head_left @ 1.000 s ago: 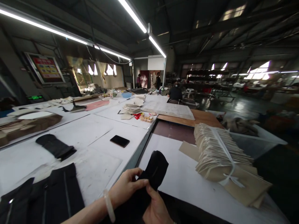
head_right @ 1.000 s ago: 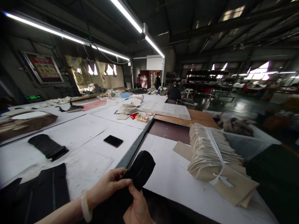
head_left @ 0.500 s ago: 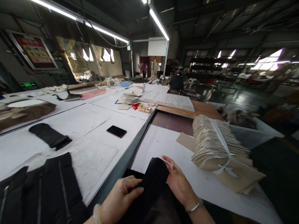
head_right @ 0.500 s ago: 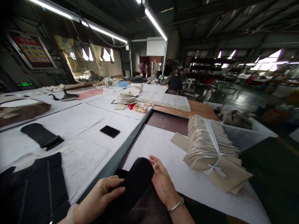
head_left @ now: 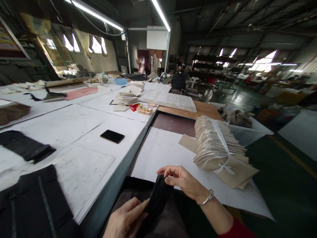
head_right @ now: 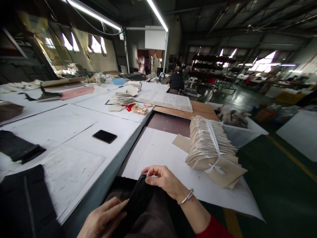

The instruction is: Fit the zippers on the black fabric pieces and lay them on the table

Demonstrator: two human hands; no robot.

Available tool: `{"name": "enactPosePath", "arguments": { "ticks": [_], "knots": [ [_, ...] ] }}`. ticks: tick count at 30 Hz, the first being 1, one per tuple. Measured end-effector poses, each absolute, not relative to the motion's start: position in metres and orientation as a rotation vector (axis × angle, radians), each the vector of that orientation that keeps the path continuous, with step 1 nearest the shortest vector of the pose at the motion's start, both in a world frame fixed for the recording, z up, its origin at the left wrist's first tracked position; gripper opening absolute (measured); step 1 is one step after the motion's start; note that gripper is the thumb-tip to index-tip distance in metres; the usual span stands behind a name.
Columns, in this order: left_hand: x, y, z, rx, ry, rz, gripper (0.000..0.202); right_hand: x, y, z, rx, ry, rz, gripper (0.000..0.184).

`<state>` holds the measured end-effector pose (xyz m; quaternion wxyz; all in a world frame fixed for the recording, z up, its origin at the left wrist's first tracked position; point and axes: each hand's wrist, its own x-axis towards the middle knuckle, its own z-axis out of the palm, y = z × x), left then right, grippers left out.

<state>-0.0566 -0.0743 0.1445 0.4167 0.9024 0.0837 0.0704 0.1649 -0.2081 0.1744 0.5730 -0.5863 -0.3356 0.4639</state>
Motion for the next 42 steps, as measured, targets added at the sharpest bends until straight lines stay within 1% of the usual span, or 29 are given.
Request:
{"name": "enactPosePath", "arguments": {
  "ticks": [10,14,17,21,26,31,35,38,42],
  "knots": [
    [-0.049,-0.079,0.156,2.046,0.22,0.175,0.025,0.169,-0.209,0.184,-1.27,-0.726,1.23,0.029],
    [-0.043,-0.082,0.159,2.003,0.281,0.122,0.019,0.17,-0.21,0.187,-1.249,-0.718,1.261,0.026],
    [-0.033,-0.086,0.161,1.913,0.321,0.144,0.024,0.168,-0.21,0.191,-1.25,-0.749,1.271,0.023],
    [-0.018,-0.09,0.162,1.773,0.391,0.17,0.024,0.165,-0.209,0.197,-1.305,-0.808,1.199,0.021],
    [-0.009,-0.092,0.164,1.714,0.456,0.235,0.019,0.164,-0.205,0.201,-1.376,-0.902,1.089,0.025],
    [-0.008,-0.094,0.169,1.725,0.427,0.253,0.016,0.164,-0.203,0.198,-1.431,-0.951,1.042,0.02],
    [-0.004,-0.094,0.17,1.708,0.435,0.268,0.021,0.163,-0.203,0.2,-1.466,-0.935,1.034,0.017],
    [0.001,-0.093,0.175,1.599,0.438,0.244,0.032,0.163,-0.202,0.204,-1.502,-0.921,1.036,0.016],
    [0.004,-0.09,0.182,1.361,0.438,0.115,0.046,0.163,-0.2,0.207,-1.535,-0.865,1.055,0.016]
  ]
}}
